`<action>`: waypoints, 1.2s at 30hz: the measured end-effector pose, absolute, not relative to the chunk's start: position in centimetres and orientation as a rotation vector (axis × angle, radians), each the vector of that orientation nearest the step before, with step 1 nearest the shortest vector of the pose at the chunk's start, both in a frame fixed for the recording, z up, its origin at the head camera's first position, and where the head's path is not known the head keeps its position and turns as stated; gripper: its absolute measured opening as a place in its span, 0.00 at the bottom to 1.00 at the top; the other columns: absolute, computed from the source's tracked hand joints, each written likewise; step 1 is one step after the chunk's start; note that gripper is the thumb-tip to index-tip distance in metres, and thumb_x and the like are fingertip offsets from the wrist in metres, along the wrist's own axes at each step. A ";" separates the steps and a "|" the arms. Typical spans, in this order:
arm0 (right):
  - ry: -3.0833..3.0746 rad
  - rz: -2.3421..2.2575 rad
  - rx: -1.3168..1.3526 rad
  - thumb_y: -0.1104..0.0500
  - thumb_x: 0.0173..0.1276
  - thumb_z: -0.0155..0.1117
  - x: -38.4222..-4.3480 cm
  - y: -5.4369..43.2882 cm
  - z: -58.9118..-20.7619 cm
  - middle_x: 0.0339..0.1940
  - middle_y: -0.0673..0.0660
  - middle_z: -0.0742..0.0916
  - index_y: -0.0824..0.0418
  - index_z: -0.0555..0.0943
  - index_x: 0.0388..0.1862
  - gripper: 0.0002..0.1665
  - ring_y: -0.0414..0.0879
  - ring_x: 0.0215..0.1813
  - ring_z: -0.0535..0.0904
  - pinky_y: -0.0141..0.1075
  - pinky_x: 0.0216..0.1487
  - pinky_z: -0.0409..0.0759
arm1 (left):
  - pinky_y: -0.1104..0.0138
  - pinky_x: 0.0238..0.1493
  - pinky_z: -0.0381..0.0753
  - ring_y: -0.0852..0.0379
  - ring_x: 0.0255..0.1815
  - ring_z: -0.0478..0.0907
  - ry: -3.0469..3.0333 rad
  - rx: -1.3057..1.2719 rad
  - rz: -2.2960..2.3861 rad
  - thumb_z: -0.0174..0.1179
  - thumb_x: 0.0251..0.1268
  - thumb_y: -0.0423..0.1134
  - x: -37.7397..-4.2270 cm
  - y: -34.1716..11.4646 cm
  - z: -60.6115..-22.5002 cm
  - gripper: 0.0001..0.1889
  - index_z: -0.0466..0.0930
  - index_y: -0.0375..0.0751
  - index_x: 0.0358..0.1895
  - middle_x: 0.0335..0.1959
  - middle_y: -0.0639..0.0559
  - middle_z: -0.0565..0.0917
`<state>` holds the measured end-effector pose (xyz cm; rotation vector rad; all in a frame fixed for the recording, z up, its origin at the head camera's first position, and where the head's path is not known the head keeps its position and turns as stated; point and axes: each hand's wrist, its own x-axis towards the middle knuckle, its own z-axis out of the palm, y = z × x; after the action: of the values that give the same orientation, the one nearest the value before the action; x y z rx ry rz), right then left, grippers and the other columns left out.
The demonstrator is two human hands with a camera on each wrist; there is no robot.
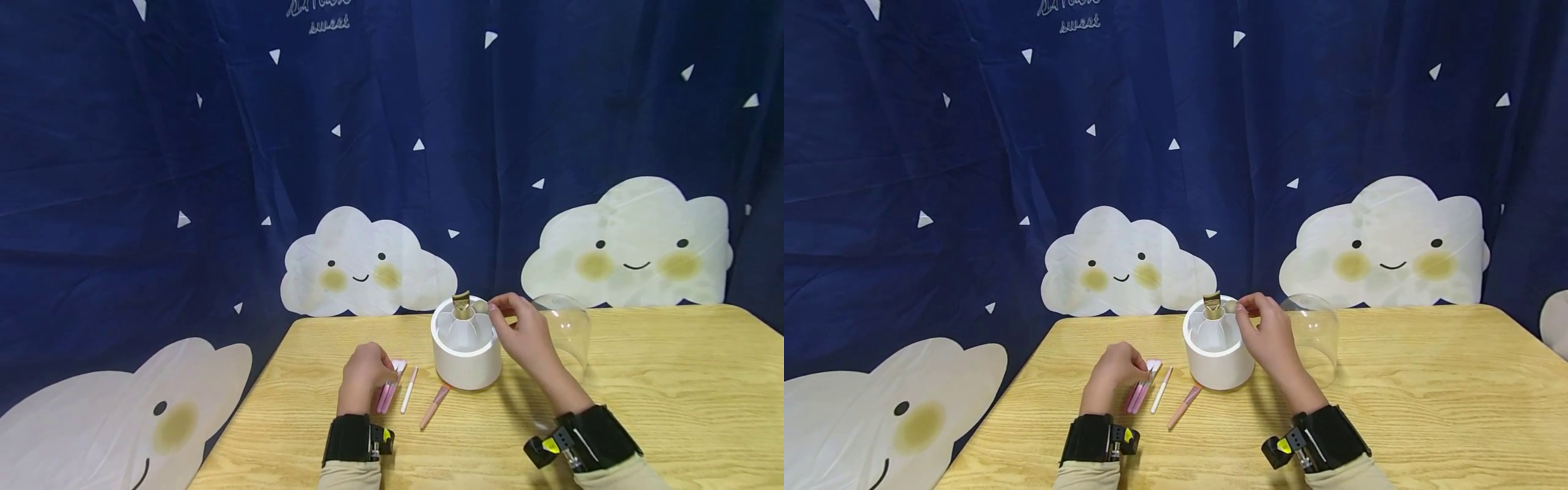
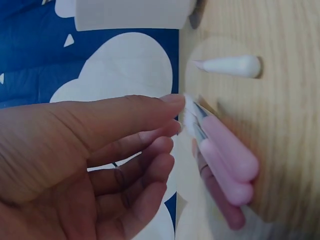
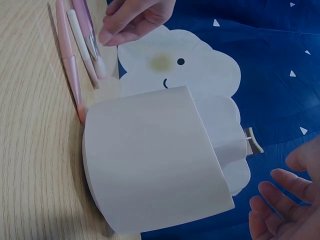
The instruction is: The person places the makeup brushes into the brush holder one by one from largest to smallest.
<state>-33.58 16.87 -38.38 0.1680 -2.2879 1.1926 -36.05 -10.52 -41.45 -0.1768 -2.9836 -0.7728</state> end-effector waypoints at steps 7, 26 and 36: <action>-2.297 1.198 0.166 0.58 0.77 0.57 -33.6 16.9 -38.4 0.46 0.65 0.85 0.68 0.81 0.49 0.13 0.58 0.50 0.81 0.43 0.44 0.80 | 0.64 0.22 0.72 0.57 0.19 0.72 -3.033 -0.139 -0.700 0.79 0.43 0.33 -35.9 -10.2 -42.1 0.16 0.79 0.42 0.14 0.17 0.55 0.76; -2.288 1.198 0.172 0.59 0.77 0.58 -33.7 16.9 -38.5 0.46 0.65 0.85 0.68 0.81 0.48 0.13 0.58 0.50 0.81 0.43 0.42 0.80 | 0.61 0.22 0.75 0.55 0.17 0.74 -3.039 -0.045 -0.519 0.76 0.44 0.33 -35.9 -9.6 -42.3 0.18 0.72 0.42 0.13 0.16 0.53 0.74; -2.285 1.194 0.178 0.59 0.77 0.58 -33.7 16.9 -38.5 0.45 0.65 0.85 0.67 0.81 0.48 0.12 0.57 0.49 0.81 0.43 0.42 0.80 | 0.67 0.16 0.64 0.60 0.10 0.68 -3.014 -0.111 -0.653 0.73 0.51 0.35 -35.9 -10.0 -42.4 0.25 0.66 0.47 0.07 0.07 0.60 0.65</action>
<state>-33.68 16.90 -38.53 0.1781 -2.2853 1.1937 -35.93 -9.97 -42.43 -0.1115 -3.0140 -0.6528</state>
